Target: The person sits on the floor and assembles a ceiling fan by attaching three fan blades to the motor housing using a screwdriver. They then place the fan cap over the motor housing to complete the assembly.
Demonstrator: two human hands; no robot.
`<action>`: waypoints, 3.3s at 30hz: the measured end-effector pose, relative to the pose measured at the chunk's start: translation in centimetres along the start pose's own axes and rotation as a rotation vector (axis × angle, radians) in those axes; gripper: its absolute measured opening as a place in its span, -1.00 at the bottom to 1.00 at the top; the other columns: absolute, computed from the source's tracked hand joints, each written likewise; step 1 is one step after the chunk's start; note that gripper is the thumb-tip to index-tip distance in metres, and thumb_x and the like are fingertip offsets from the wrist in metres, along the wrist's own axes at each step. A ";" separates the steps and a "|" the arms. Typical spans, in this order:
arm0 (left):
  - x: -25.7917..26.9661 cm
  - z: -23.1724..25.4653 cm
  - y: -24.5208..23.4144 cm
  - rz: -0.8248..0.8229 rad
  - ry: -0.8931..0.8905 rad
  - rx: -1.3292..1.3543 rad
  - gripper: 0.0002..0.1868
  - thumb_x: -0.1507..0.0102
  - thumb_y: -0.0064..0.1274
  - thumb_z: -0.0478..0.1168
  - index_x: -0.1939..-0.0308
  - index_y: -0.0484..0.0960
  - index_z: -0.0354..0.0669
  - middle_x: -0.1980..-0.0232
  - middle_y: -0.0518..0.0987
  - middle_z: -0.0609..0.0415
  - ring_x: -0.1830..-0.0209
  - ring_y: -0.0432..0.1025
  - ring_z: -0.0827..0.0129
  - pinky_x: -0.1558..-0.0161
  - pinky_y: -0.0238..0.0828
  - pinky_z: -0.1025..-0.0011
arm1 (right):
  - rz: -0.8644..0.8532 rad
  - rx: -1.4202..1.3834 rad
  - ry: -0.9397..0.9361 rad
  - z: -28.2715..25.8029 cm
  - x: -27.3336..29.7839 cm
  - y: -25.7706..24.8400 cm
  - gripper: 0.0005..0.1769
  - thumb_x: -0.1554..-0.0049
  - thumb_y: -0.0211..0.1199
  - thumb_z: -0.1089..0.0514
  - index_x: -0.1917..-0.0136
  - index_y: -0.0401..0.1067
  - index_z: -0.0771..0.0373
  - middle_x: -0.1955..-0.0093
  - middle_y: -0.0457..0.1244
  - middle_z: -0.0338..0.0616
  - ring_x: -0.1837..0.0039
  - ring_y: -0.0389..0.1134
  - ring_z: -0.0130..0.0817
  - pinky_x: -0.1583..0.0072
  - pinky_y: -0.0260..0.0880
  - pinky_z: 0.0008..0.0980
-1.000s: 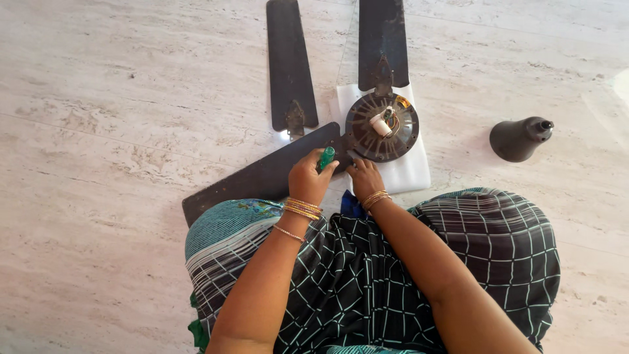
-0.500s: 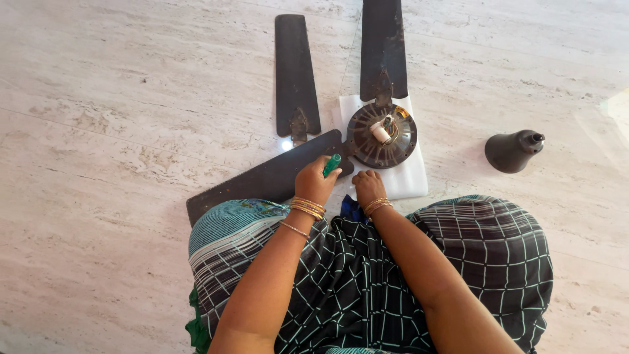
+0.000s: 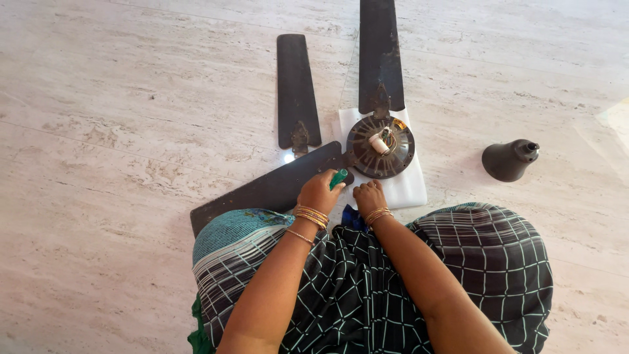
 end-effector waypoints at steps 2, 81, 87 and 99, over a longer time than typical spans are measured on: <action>-0.1 -0.4 0.0 -0.019 -0.026 -0.003 -0.70 -0.16 0.29 -0.09 0.09 0.64 -0.08 0.25 0.65 -0.10 0.23 0.55 -0.04 0.21 0.48 0.07 | -0.012 -0.032 0.028 -0.3 -0.1 -0.6 -0.84 -0.07 0.17 0.24 0.21 0.53 0.03 0.14 0.36 -0.24 -0.16 0.33 -0.22 -0.44 0.07 -0.09; -6.2 -16.6 8.4 -0.401 -0.755 -0.453 0.17 -0.07 0.30 0.35 -0.60 -0.02 0.23 -0.68 -0.05 0.12 -0.69 -0.27 0.07 -0.46 -0.29 -0.46 | 0.092 -1.848 1.276 9.4 2.3 5.2 -0.19 -0.02 0.45 0.11 -0.46 0.15 0.02 0.20 0.22 -0.20 0.28 0.30 -0.42 0.20 0.45 -0.39; -6.1 -16.5 8.3 -0.399 -0.797 -0.422 0.20 -0.05 0.32 0.34 -0.61 -0.04 0.28 -0.68 -0.06 0.14 -0.69 -0.29 0.06 -0.45 -0.28 -0.48 | 0.085 -1.848 1.246 9.1 2.2 5.1 -0.25 -0.02 0.46 0.11 -0.43 0.23 0.07 0.27 0.24 -0.26 0.32 0.30 -0.45 0.24 0.43 -0.43; -6.4 -17.0 8.2 -0.401 -0.862 -0.408 0.19 -0.02 0.36 0.32 -0.60 0.00 0.36 -0.68 -0.03 0.15 -0.69 -0.27 0.04 -0.45 -0.23 -0.47 | 0.077 -1.830 1.242 7.7 2.2 3.5 -0.15 -0.03 0.46 0.15 -0.50 0.14 0.06 0.27 0.24 -0.24 0.30 0.30 -0.46 0.22 0.43 -0.45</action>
Point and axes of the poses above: each hand's wrist, its own x-axis away from the middle knuckle, its own y-axis out of the palm, z = x × y, the point moved 6 cm from there along -x, towards the middle knuckle
